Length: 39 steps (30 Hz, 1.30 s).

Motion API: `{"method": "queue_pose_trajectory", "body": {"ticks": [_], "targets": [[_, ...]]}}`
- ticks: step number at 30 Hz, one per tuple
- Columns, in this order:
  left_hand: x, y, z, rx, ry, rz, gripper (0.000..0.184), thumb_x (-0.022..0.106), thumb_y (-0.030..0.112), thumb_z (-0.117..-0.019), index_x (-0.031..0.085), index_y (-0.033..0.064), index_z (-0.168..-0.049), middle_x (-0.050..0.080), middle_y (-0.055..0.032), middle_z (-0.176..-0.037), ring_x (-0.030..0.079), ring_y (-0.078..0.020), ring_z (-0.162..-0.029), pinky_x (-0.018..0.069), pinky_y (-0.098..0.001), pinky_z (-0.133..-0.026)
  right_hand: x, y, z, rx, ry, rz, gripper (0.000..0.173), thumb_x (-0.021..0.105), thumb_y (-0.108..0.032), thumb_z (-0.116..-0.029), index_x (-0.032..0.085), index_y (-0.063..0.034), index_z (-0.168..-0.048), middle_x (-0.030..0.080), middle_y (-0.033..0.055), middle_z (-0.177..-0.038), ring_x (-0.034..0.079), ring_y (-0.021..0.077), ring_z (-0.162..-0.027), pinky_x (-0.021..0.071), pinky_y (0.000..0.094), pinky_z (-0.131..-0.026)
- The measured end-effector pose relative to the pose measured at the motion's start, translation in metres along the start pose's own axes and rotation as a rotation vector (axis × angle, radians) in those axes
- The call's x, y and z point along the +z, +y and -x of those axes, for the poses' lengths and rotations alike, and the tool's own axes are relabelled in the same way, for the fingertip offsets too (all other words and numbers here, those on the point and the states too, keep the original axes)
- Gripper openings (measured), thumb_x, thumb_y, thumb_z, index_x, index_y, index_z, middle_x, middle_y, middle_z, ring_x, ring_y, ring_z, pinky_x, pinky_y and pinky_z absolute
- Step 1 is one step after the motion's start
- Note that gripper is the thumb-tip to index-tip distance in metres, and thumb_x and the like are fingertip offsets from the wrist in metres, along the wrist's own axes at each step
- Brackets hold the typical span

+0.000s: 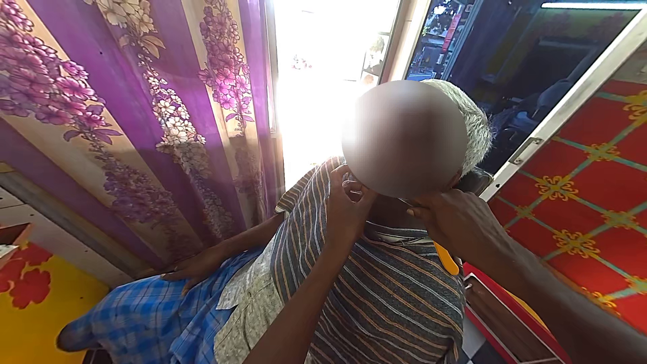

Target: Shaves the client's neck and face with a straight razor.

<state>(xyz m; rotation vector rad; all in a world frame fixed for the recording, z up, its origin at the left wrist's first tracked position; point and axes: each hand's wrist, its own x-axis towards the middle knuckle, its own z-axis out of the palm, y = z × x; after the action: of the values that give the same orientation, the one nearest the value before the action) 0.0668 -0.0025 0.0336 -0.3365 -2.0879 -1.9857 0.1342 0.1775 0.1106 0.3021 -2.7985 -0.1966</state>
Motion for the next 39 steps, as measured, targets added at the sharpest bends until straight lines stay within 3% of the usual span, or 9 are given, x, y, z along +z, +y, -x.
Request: {"method": "queue_pose_trajectory", "body": {"ticks": [7, 22, 27, 33, 39], "targets": [[0.001, -0.002, -0.001, 0.016, 0.013, -0.007, 0.060, 0.080, 0.030, -0.0909, 0.045, 0.0237, -0.139, 0.069, -0.0028, -0.086, 0.066, -0.0179, -0.061, 0.0561, -0.0322, -0.053, 0.004, 0.002, 0.002, 0.018, 0.075, -0.044, 0.016, 0.066, -0.027, -0.0986, 0.066, -0.0166, -0.087, 0.058, 0.0011, -0.060, 0.063, 0.0239, -0.057, 0.0480, 0.0440, -0.051], [0.002, -0.001, 0.001, -0.010, 0.009, 0.006, 0.063, 0.079, 0.025, -0.0917, 0.042, 0.0244, -0.143, 0.070, -0.0055, -0.091, 0.067, -0.0187, -0.065, 0.0565, -0.0320, -0.055, 0.009, -0.004, 0.003, 0.017, 0.036, -0.067, 0.014, 0.066, -0.027, -0.0991, 0.068, -0.0166, -0.090, 0.061, 0.0017, -0.063, 0.065, 0.0240, -0.061, 0.0495, 0.0441, -0.054], [0.001, -0.002, 0.000, -0.010, 0.006, 0.020, 0.063, 0.079, 0.030, -0.0911, 0.043, 0.0249, -0.142, 0.068, -0.0053, -0.088, 0.066, -0.0184, -0.063, 0.0560, -0.0317, -0.053, 0.011, 0.001, 0.006, 0.043, 0.097, -0.078, 0.016, 0.064, -0.025, -0.0984, 0.065, -0.0162, -0.085, 0.056, 0.0009, -0.059, 0.061, 0.0232, -0.056, 0.0460, 0.0433, -0.049], [0.001, -0.001, 0.000, -0.011, 0.001, 0.023, 0.061, 0.078, 0.024, -0.0922, 0.043, 0.0243, -0.142, 0.069, -0.0058, -0.090, 0.067, -0.0190, -0.065, 0.0574, -0.0327, -0.055, 0.010, -0.004, 0.006, 0.031, 0.021, -0.071, 0.013, 0.066, -0.026, -0.0992, 0.069, -0.0164, -0.092, 0.061, 0.0028, -0.064, 0.065, 0.0254, -0.062, 0.0500, 0.0456, -0.055], [0.002, -0.002, -0.001, -0.008, 0.006, 0.041, 0.062, 0.080, 0.027, -0.0907, 0.044, 0.0243, -0.141, 0.068, -0.0048, -0.085, 0.065, -0.0186, -0.062, 0.0560, -0.0313, -0.052, 0.006, 0.003, 0.009, 0.046, 0.095, -0.093, 0.011, 0.066, -0.024, -0.0984, 0.069, -0.0163, -0.092, 0.060, 0.0021, -0.061, 0.064, 0.0252, -0.058, 0.0486, 0.0463, -0.052]]}}
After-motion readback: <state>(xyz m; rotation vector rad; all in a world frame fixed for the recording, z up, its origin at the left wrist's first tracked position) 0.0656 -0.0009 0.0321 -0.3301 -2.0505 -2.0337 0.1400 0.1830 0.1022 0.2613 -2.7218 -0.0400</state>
